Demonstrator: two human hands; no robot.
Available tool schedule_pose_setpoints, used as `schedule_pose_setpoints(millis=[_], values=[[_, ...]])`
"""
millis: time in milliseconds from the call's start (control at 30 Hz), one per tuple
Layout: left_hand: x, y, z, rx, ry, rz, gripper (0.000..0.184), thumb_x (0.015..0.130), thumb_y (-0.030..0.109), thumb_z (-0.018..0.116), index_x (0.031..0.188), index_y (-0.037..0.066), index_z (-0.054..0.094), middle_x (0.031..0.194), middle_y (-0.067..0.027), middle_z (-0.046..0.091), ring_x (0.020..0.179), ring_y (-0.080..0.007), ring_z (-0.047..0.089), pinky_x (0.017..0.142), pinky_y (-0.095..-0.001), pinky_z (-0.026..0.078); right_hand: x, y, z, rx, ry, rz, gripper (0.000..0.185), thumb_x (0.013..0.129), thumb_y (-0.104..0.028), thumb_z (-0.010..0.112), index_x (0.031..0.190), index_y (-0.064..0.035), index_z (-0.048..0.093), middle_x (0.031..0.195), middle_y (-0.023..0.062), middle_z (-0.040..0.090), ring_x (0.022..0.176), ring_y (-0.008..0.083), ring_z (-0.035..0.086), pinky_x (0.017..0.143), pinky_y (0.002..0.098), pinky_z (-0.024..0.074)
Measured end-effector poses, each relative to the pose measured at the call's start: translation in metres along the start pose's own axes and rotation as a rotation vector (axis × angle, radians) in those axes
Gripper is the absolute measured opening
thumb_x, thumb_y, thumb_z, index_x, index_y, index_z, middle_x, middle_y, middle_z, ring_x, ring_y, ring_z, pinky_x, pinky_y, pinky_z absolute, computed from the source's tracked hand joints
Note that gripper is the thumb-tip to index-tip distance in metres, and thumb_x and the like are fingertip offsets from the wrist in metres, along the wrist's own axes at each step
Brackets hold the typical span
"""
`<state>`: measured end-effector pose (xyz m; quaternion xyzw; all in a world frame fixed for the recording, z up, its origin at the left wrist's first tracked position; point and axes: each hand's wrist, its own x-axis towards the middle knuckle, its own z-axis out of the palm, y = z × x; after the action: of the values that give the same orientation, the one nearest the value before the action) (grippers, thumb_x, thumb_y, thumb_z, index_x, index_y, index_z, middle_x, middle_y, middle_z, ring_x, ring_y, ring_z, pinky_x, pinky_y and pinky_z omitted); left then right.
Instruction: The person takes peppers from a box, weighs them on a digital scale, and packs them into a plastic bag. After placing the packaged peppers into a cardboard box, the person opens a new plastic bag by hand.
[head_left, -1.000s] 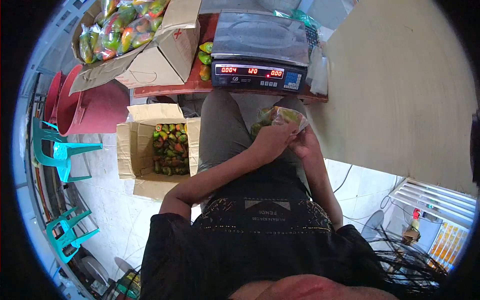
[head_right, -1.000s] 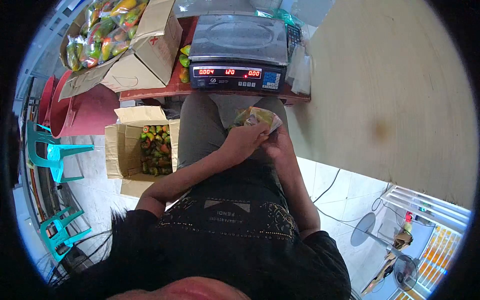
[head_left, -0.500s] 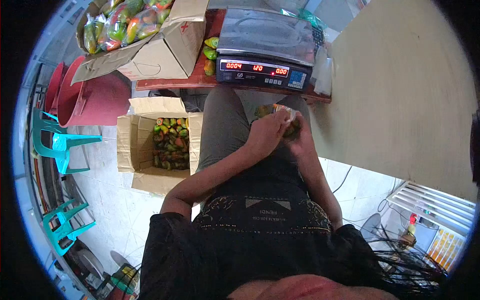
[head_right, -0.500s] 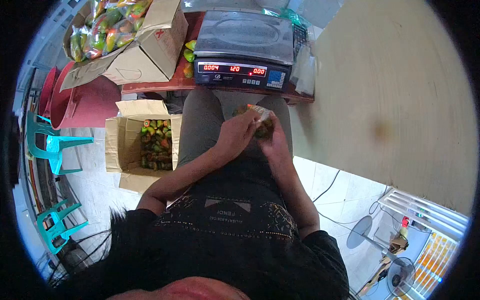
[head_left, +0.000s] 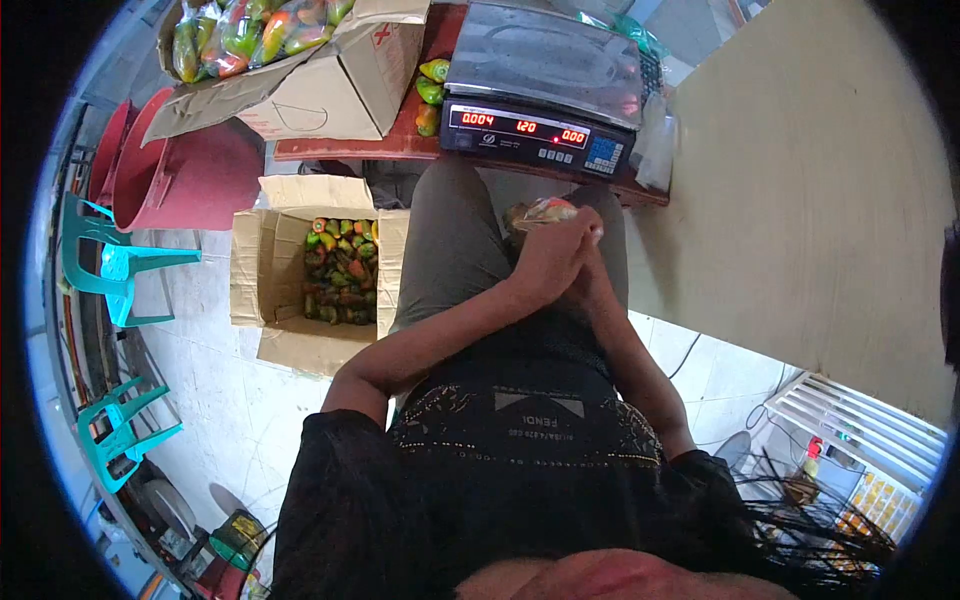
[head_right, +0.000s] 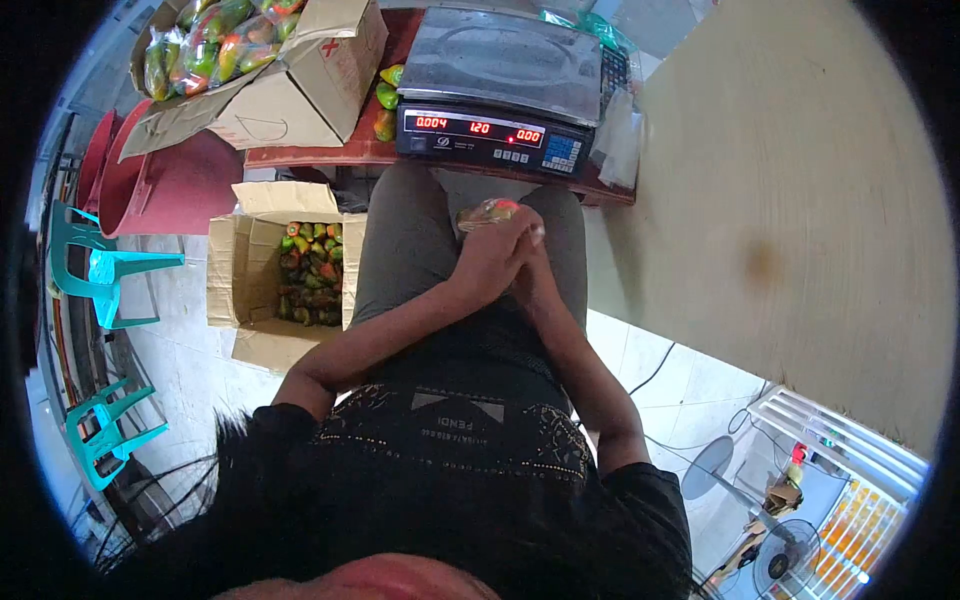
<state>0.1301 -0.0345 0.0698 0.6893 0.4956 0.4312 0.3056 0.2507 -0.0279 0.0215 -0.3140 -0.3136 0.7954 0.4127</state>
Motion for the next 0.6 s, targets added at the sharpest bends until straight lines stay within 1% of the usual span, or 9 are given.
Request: schedule_pose_setpoints(millis=[67, 133, 167, 367, 467, 600], values=[[-0.002, -0.002, 0.007, -0.03, -0.075, 0.031, 0.013, 0.096, 0.013, 0.047, 0.107, 0.007, 0.048, 0.085, -0.0168, 0.062, 0.077, -0.0357, 0.065, 0.067, -0.0462, 0.047, 0.007, 0.006, -0.005, 0.026, -0.082, 0.018, 0.046, 0.1, -0.029, 0.049, 0.137, -0.0046, 0.038, 0.132, 0.0088, 0.048, 0.123, 0.0237, 0.047, 0.102, 0.0365, 0.0411], [0.0, 0.0, 0.006, -0.054, -0.095, -0.048, 0.011, 0.095, 0.013, 0.049, 0.104, 0.007, 0.048, 0.083, -0.017, 0.061, 0.076, -0.0372, 0.064, 0.065, -0.0469, 0.047, 0.011, 0.011, -0.008, 0.029, -0.094, 0.03, 0.045, 0.1, -0.028, 0.049, 0.137, -0.0046, 0.038, 0.132, 0.0089, 0.048, 0.123, 0.0238, 0.047, 0.102, 0.0363, 0.0409], [0.001, 0.001, 0.004, -0.066, -0.102, -0.089, 0.01, 0.095, 0.014, 0.049, 0.103, 0.007, 0.048, 0.082, -0.0171, 0.061, 0.076, -0.0379, 0.063, 0.064, -0.0472, 0.046, 0.011, 0.013, -0.011, 0.025, -0.089, 0.038, 0.045, 0.1, -0.028, 0.048, 0.136, -0.0045, 0.039, 0.132, 0.0089, 0.048, 0.123, 0.0238, 0.047, 0.102, 0.0362, 0.0408], [0.002, -0.003, 0.006, -0.123, -0.008, -0.055, 0.011, 0.095, 0.013, 0.049, 0.104, 0.007, 0.048, 0.083, -0.0173, 0.06, 0.076, -0.0375, 0.063, 0.065, -0.0464, 0.047, -0.006, 0.003, -0.027, -0.031, 0.017, 0.081, 0.044, 0.1, -0.028, 0.048, 0.136, -0.0044, 0.04, 0.133, 0.0089, 0.048, 0.124, 0.0239, 0.047, 0.102, 0.0358, 0.0402], [0.003, -0.002, 0.006, -0.112, -0.04, -0.084, 0.011, 0.095, 0.014, 0.05, 0.104, 0.007, 0.049, 0.085, -0.0148, 0.061, 0.082, -0.0357, 0.064, 0.069, -0.0421, 0.048, -0.008, -0.005, -0.031, -0.055, 0.047, 0.095, 0.043, 0.1, -0.028, 0.047, 0.136, -0.0043, 0.04, 0.133, 0.0089, 0.048, 0.124, 0.024, 0.047, 0.103, 0.0356, 0.0399], [0.003, 0.001, 0.01, -0.166, -0.076, -0.022, 0.01, 0.094, 0.012, 0.05, 0.103, 0.007, 0.049, 0.086, -0.0152, 0.061, 0.082, -0.0356, 0.064, 0.07, -0.0426, 0.048, 0.006, -0.003, -0.033, -0.152, -0.003, 0.065, 0.043, 0.099, -0.029, 0.048, 0.134, -0.0043, 0.041, 0.131, 0.01, 0.049, 0.123, 0.025, 0.047, 0.101, 0.0361, 0.0405]])
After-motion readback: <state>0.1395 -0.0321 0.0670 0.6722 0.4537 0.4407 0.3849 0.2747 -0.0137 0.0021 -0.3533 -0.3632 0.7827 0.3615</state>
